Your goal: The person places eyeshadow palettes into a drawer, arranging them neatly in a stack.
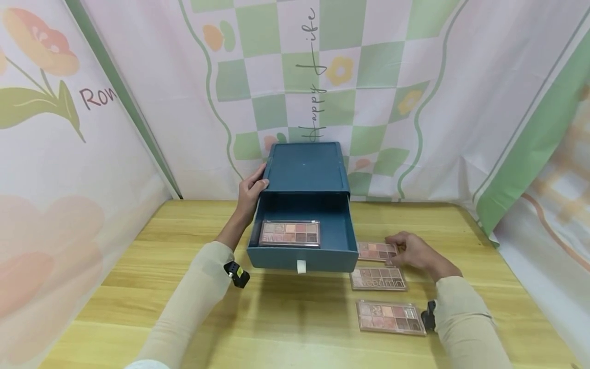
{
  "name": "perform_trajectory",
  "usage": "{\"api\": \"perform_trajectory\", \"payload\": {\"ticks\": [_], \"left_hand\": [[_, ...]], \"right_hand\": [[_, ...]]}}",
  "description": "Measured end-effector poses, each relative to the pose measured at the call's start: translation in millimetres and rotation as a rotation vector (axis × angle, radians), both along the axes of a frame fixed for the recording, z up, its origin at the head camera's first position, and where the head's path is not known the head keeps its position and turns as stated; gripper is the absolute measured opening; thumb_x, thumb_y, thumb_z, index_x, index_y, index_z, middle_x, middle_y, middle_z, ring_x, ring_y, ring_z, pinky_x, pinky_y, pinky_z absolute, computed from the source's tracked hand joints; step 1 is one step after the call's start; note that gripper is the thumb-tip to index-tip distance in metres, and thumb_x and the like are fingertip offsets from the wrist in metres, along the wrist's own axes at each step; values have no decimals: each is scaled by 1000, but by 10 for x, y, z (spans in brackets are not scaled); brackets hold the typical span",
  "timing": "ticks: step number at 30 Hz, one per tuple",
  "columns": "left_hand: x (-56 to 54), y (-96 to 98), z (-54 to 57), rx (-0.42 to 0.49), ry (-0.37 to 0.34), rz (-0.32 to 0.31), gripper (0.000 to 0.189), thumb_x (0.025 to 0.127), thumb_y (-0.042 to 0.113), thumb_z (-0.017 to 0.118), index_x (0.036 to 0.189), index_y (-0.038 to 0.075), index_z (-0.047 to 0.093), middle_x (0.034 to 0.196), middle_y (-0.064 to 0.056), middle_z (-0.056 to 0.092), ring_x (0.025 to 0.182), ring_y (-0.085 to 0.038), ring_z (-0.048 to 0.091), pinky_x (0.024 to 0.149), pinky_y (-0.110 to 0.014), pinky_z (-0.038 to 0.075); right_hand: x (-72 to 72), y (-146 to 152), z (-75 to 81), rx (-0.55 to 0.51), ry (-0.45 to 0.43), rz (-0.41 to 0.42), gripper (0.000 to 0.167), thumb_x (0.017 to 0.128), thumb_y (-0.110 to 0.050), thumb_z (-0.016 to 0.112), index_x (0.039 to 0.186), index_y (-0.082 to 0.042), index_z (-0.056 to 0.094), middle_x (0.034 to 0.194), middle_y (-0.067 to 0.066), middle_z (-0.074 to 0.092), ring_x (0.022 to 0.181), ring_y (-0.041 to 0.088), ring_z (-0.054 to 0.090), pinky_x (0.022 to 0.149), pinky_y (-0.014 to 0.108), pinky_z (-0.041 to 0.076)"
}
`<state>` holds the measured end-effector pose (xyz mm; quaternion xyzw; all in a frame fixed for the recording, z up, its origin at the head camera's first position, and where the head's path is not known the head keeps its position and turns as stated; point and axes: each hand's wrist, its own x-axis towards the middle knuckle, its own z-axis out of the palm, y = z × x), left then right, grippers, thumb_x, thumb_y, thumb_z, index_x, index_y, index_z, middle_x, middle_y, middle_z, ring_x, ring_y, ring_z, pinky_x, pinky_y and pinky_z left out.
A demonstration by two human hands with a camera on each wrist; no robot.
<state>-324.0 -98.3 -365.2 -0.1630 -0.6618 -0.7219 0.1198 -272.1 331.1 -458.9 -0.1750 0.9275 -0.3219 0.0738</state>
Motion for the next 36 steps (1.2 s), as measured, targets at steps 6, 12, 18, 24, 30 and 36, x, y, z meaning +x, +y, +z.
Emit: {"api": "perform_trajectory", "payload": {"ticks": [6, 12, 18, 24, 30, 36], "left_hand": [[4, 7, 7, 6, 6, 3, 61, 93, 13, 53, 153, 4, 44, 161, -16, 42, 151, -29, 39, 127, -43, 29], [-17, -2, -13, 5, 12, -7, 63, 92, 15, 55, 153, 3, 44, 161, -17, 41, 151, -30, 39, 126, -45, 30], [-7, -7, 3, 2, -11, -11, 64, 91, 16, 55, 153, 6, 44, 162, -14, 41, 152, -28, 38, 127, -42, 29], [0, -1, 16, 16, -12, -23, 63, 93, 14, 54, 154, 4, 41, 164, -16, 37, 154, -30, 33, 128, -45, 25], [-2, -5, 11, 9, -1, -9, 62, 93, 13, 55, 153, 3, 43, 163, -16, 39, 153, -29, 36, 128, -44, 27], [-17, -8, -6, 3, 15, 2, 62, 93, 14, 54, 153, 1, 43, 161, -17, 41, 152, -30, 38, 127, -44, 29]], "right_hand": [[-18, 34, -30, 3, 0, -20, 68, 74, -19, 88, 128, 12, 62, 129, 33, 63, 120, 48, 60, 85, 8, 44], [-25, 41, -42, 14, 7, -39, 63, 73, -20, 90, 124, 9, 67, 123, 29, 67, 109, 29, 64, 79, 15, 50], [-36, 52, -45, 14, 5, -50, 65, 73, -25, 90, 125, 7, 67, 120, 26, 70, 96, 12, 60, 74, 18, 50], [-27, 59, -10, 29, -25, -78, 69, 74, -31, 89, 128, 5, 66, 118, 22, 70, 95, 18, 59, 74, 22, 50], [-22, 42, 83, 21, -42, -94, 71, 75, -33, 89, 129, 5, 65, 115, 19, 70, 93, 17, 58, 73, 23, 50], [-20, 33, 175, -22, 18, -64, 61, 77, -21, 87, 125, 9, 66, 107, 19, 71, 82, 7, 53, 67, 21, 48]]}}
